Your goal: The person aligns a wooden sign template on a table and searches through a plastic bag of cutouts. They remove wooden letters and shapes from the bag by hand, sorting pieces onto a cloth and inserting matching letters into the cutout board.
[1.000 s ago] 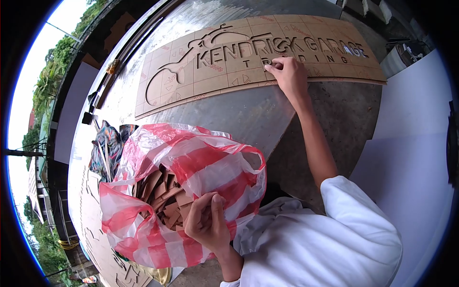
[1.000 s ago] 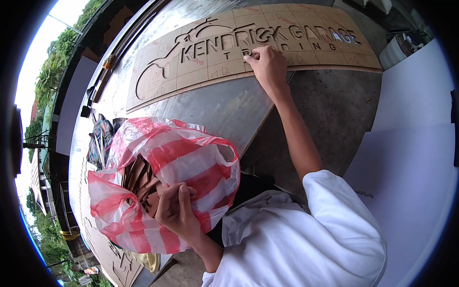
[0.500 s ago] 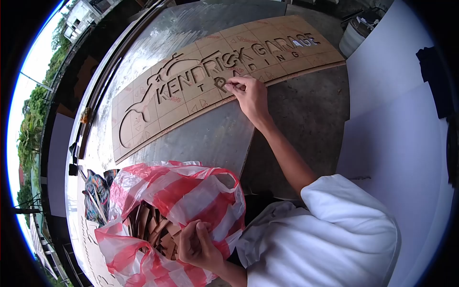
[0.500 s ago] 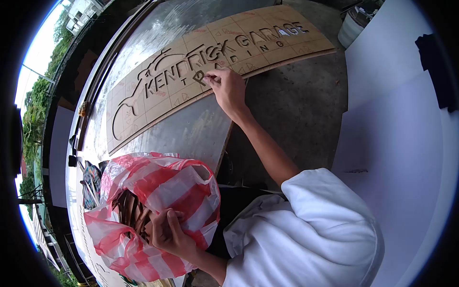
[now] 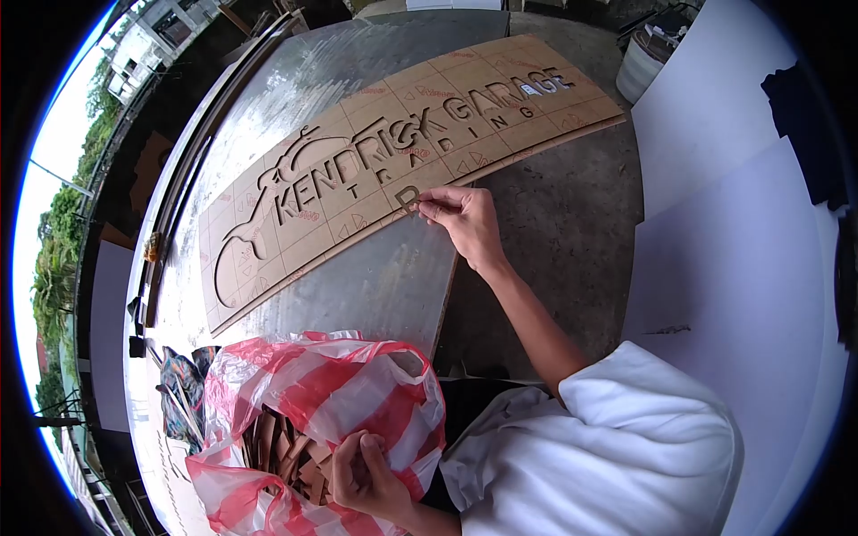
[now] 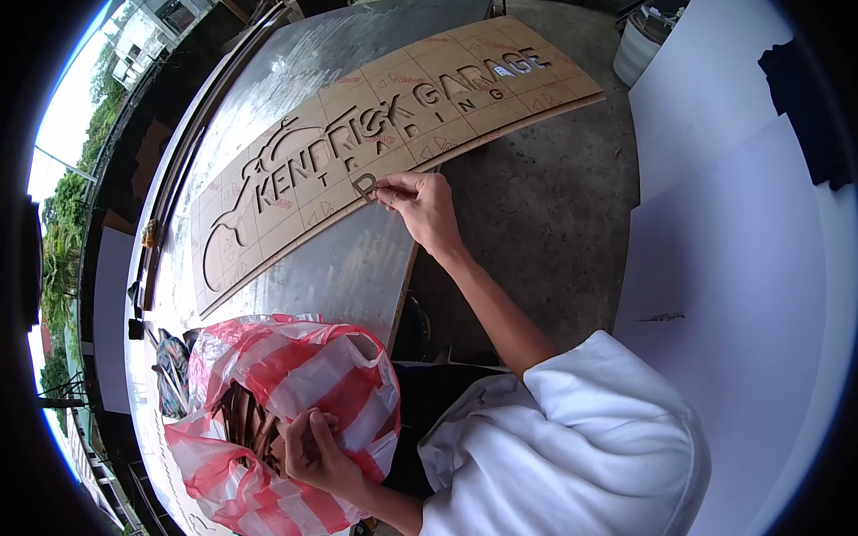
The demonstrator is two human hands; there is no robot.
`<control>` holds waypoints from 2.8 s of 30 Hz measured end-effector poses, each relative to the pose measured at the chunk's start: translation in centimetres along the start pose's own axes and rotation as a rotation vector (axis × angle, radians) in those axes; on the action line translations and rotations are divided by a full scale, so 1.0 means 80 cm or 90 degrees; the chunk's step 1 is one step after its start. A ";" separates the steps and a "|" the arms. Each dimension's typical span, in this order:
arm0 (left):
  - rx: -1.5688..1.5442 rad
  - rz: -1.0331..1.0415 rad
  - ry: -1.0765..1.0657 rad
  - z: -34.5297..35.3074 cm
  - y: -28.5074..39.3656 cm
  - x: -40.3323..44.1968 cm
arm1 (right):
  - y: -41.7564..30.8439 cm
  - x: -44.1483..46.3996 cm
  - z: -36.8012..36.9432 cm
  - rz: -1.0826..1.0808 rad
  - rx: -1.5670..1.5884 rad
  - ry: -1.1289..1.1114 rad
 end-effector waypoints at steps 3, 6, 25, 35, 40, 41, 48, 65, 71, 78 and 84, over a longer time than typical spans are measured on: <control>0.019 0.006 -0.007 0.003 0.002 0.000 | -0.002 -0.002 -0.002 0.006 0.027 -0.006; 0.012 0.012 0.009 0.003 0.007 0.001 | -0.003 0.000 -0.007 0.004 0.025 -0.001; 0.083 -0.002 -0.012 0.001 -0.006 -0.003 | -0.071 0.195 -0.228 -0.149 -0.474 0.240; 0.124 0.015 -0.018 0.004 -0.005 -0.002 | -0.079 0.189 -0.212 -0.222 -0.548 0.258; 0.172 0.027 -0.088 0.006 -0.002 -0.003 | -0.075 0.187 -0.210 -0.186 -0.565 0.256; 0.155 0.028 -0.067 0.005 0.000 -0.003 | -0.075 0.188 -0.208 -0.198 -0.567 0.246; 0.135 0.011 -0.013 0.004 -0.006 -0.004 | -0.074 0.191 -0.200 -0.259 -0.609 0.225; 0.085 -0.004 -0.007 0.002 -0.004 -0.005 | -0.169 -0.048 -0.061 -0.477 -0.226 0.182; -0.056 -0.053 0.007 -0.019 -0.003 -0.010 | -0.192 -0.119 0.050 -0.820 -0.355 -0.042; -0.105 0.052 0.042 -0.074 0.016 -0.033 | -0.032 -0.073 0.137 -0.033 -0.129 -0.251; -0.088 0.051 0.168 -0.146 -0.003 -0.055 | 0.000 -0.060 0.159 -0.085 -0.479 -0.299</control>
Point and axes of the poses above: each hand's wrist, its own x-axis towards the middle knuckle, its own z-axis out of the palm, y = z × x, the point moved 8 cm from there along x, towards the middle knuckle, and after that the axes turned 3 degrees about x, right-handed, at the moved point
